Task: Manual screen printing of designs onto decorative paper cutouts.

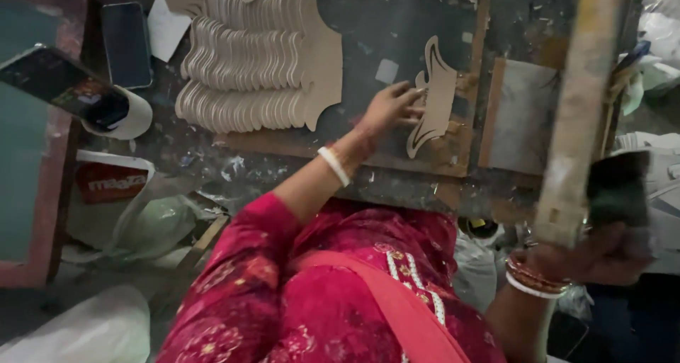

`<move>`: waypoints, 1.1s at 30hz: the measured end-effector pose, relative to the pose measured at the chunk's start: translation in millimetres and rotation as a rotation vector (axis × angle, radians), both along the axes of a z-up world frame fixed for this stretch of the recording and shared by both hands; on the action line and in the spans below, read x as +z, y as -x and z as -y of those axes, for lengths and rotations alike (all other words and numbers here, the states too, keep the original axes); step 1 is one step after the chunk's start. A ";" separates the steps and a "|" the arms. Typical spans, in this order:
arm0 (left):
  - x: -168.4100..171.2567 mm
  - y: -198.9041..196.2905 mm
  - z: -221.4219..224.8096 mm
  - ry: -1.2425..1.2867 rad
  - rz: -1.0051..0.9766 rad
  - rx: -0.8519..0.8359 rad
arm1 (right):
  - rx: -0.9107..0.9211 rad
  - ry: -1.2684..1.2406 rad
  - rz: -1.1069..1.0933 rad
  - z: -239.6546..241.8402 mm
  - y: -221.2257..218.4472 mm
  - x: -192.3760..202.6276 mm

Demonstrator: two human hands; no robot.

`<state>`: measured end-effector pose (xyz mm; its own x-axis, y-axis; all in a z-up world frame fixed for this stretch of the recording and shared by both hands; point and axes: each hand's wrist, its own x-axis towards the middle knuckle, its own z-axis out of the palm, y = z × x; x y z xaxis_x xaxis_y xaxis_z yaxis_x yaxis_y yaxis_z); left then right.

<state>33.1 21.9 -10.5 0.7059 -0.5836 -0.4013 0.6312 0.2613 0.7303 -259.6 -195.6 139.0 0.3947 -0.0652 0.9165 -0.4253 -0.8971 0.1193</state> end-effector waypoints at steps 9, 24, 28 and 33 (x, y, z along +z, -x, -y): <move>-10.0 -119.3 -65.9 -0.774 1.544 0.512 | 0.247 -0.396 0.188 182.1 92.1 -165.9; 59.8 4.4 -123.6 -1.140 1.168 -0.095 | 0.354 -0.562 0.380 150.2 43.9 -198.6; 27.5 44.8 -64.0 -0.933 1.570 -0.294 | 0.314 -0.570 0.422 106.1 37.6 -132.9; -9.5 -1.6 13.1 -0.613 1.595 -0.265 | 0.236 -0.551 0.476 86.2 56.2 -89.9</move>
